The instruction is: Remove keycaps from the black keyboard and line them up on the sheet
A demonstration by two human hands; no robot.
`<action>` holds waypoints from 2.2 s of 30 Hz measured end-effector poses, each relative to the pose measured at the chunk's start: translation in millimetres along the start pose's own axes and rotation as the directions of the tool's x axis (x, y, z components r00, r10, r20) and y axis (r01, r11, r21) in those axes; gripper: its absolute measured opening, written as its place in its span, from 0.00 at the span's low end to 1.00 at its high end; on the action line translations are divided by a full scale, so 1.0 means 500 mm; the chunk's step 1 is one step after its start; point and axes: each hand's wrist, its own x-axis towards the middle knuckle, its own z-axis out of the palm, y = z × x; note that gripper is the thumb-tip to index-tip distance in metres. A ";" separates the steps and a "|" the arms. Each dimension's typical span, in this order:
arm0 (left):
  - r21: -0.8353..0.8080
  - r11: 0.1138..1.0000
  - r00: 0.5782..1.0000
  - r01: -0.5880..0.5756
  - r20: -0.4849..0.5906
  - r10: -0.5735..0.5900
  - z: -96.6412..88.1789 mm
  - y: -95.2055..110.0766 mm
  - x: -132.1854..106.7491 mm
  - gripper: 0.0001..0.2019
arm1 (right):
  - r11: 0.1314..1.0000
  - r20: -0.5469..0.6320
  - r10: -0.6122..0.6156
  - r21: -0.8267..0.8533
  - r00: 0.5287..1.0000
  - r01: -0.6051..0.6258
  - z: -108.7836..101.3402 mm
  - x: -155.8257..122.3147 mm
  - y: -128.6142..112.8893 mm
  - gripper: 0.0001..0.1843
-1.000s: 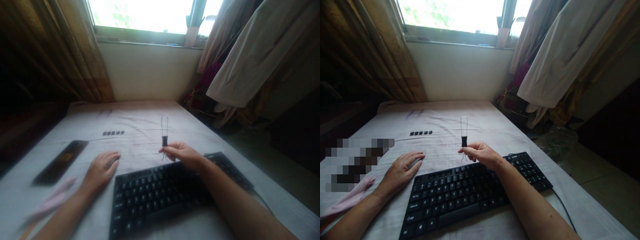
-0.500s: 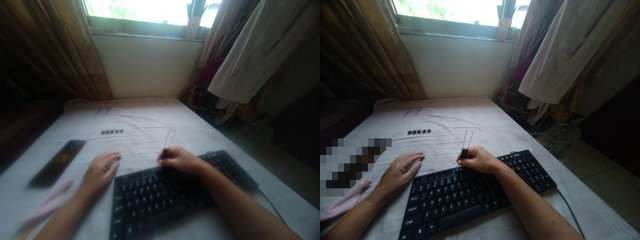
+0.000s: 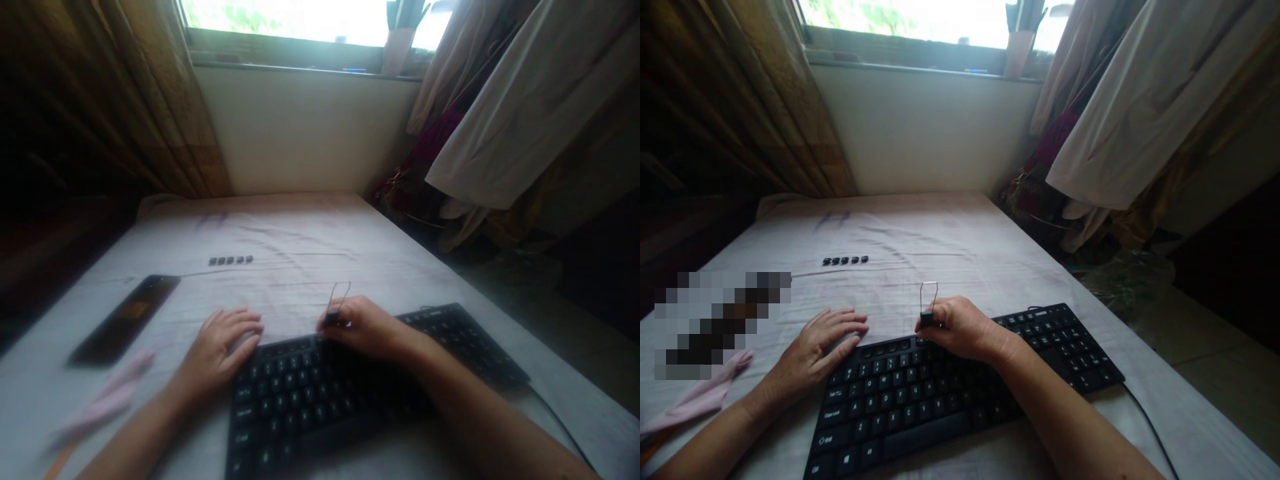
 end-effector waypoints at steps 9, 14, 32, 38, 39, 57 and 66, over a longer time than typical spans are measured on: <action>0.000 1.000 1.000 0.008 0.025 -0.008 -0.001 0.003 0.000 0.14 | 0.990 0.036 -0.043 -0.133 0.998 0.048 0.009 0.001 0.000 0.07; 0.004 1.000 0.999 -0.004 0.037 0.003 0.001 0.000 -0.001 0.14 | 0.998 0.026 -0.038 -0.057 0.999 0.039 0.010 -0.002 0.008 0.06; -0.015 1.000 0.994 0.014 0.108 -0.013 -0.007 0.000 0.004 0.15 | 0.971 -0.150 -0.170 -0.192 0.974 0.140 0.041 -0.017 0.015 0.07; -0.032 0.999 0.994 0.016 0.113 -0.012 -0.007 0.000 0.006 0.14 | 0.986 -0.265 -0.005 0.158 0.964 0.048 0.032 -0.023 0.009 0.10; -0.033 0.999 0.993 0.016 0.113 -0.013 -0.006 -0.001 0.006 0.14 | 0.973 -0.270 0.029 0.228 0.962 0.034 0.031 -0.023 0.007 0.11; -0.278 0.960 0.999 -0.020 -0.032 0.012 -0.023 0.154 -0.018 0.12 | 0.951 -0.384 -0.168 0.179 0.908 0.251 0.078 -0.024 -0.062 0.07; -0.414 0.906 0.995 0.089 -0.007 -0.101 -0.020 0.172 -0.020 0.05 | 0.921 -0.453 -0.285 0.115 0.844 0.373 0.097 -0.025 -0.072 0.07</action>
